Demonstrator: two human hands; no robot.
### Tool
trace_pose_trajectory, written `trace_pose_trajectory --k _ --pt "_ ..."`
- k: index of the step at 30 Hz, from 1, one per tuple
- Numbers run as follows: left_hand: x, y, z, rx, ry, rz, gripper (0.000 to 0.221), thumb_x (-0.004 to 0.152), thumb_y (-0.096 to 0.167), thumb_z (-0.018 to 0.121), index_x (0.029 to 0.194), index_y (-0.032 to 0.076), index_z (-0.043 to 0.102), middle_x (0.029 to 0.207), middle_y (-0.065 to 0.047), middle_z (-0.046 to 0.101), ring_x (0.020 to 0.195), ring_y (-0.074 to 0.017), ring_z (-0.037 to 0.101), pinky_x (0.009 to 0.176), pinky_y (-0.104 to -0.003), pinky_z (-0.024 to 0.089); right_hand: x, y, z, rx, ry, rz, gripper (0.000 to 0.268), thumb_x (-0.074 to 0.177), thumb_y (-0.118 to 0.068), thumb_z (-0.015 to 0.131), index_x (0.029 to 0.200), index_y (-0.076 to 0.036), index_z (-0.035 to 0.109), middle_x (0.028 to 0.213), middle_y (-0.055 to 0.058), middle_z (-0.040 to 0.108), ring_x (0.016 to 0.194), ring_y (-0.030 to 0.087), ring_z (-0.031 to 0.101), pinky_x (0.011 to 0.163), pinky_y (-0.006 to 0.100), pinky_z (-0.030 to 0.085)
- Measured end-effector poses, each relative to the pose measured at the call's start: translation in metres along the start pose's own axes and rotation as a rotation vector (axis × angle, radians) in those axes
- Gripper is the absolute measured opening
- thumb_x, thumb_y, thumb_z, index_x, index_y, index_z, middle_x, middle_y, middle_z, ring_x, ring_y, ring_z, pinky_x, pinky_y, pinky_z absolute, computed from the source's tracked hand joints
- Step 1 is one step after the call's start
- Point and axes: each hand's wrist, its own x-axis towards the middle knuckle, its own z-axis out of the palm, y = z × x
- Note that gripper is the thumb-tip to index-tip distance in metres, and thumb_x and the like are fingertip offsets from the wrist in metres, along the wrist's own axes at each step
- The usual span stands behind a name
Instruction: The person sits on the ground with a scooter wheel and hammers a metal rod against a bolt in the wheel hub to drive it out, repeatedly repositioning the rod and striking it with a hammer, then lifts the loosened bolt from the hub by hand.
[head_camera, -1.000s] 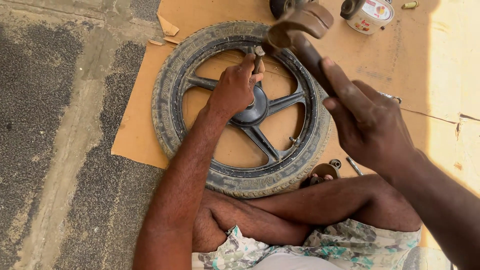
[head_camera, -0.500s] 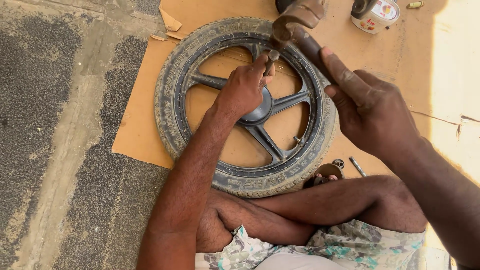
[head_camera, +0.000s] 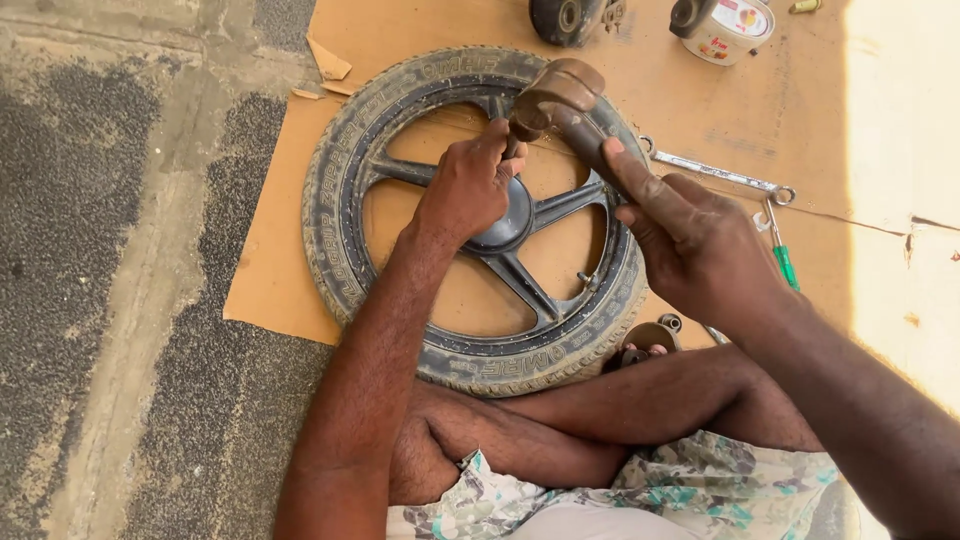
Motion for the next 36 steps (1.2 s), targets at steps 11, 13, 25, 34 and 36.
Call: trace_pose_trajectory --k 11,13,25,34,36 --pt "0.018 0.020 0.018 -0.524 0.232 -0.129 0.018 0.105 0.019 0.064 0.097 0.008 0.052 0.072 0.006 0.042 0.064 -0.0065 0.038 0.054 -0.030 0.033 -0.098 0.004 0.067 0.924 -0.097 0.831 0.062 0.103 -0.022 0.058 0.163 -0.025 0.043 0.071 -0.003 0.047 0.060 0.008 0.043 0.053 0.024 0.039" --pt "0.028 0.004 0.028 -0.466 0.311 -0.109 0.030 0.107 0.025 0.061 0.087 0.008 0.046 0.068 0.006 0.038 0.061 -0.0061 0.035 0.053 -0.031 0.030 -0.106 0.003 0.080 0.965 -0.123 0.931 0.062 0.101 -0.022 0.056 0.161 -0.027 0.040 0.071 -0.003 0.049 0.056 0.008 0.044 0.049 0.024 0.040" --pt "0.096 -0.062 0.042 -0.107 0.678 -0.243 0.060 0.110 0.047 0.039 0.061 0.012 0.035 0.051 0.001 0.032 0.047 -0.0112 0.030 0.048 -0.038 0.022 -0.136 0.017 0.122 1.042 -0.272 1.140 0.062 0.099 -0.022 0.056 0.158 -0.032 0.041 0.067 -0.002 0.046 0.048 0.007 0.037 0.040 0.024 0.035" --pt "0.032 0.007 0.054 -0.193 0.528 -0.095 0.055 0.113 0.044 0.046 0.071 0.008 0.046 0.059 0.002 0.038 0.050 -0.0097 0.036 0.050 -0.036 0.024 -0.148 0.022 0.151 1.106 -0.216 1.078 0.060 0.099 -0.021 0.058 0.158 -0.026 0.044 0.067 -0.005 0.044 0.051 0.005 0.036 0.044 0.022 0.032" --pt "0.026 0.005 0.041 -0.249 0.496 -0.026 0.052 0.113 0.042 0.048 0.073 0.008 0.050 0.061 0.002 0.041 0.052 -0.0087 0.039 0.051 -0.035 0.027 -0.143 0.022 0.151 1.147 -0.166 1.041 0.061 0.100 -0.021 0.058 0.158 -0.025 0.044 0.067 -0.005 0.043 0.052 0.005 0.036 0.045 0.022 0.033"
